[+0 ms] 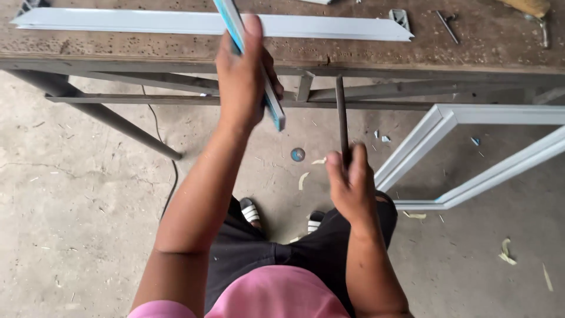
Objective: Cleaning the grooves of aluminum window profiles using a metal tool
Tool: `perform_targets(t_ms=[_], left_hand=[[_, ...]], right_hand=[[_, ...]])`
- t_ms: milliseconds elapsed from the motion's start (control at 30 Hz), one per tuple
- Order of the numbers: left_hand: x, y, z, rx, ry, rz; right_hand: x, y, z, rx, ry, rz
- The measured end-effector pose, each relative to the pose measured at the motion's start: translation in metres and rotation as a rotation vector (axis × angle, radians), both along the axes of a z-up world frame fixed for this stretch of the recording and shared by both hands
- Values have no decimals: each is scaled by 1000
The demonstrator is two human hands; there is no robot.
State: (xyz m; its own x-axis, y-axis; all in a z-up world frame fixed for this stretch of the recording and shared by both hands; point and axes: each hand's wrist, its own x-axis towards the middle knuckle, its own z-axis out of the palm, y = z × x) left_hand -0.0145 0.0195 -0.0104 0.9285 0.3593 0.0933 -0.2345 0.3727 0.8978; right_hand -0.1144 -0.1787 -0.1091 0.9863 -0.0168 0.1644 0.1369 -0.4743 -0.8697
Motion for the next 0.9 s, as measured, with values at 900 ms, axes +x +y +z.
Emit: perform_targets(t_ms=[900], left_hand=[[20, 8, -10, 316, -240, 258]], right_hand=[[-41, 31, -23, 96, -133, 170]])
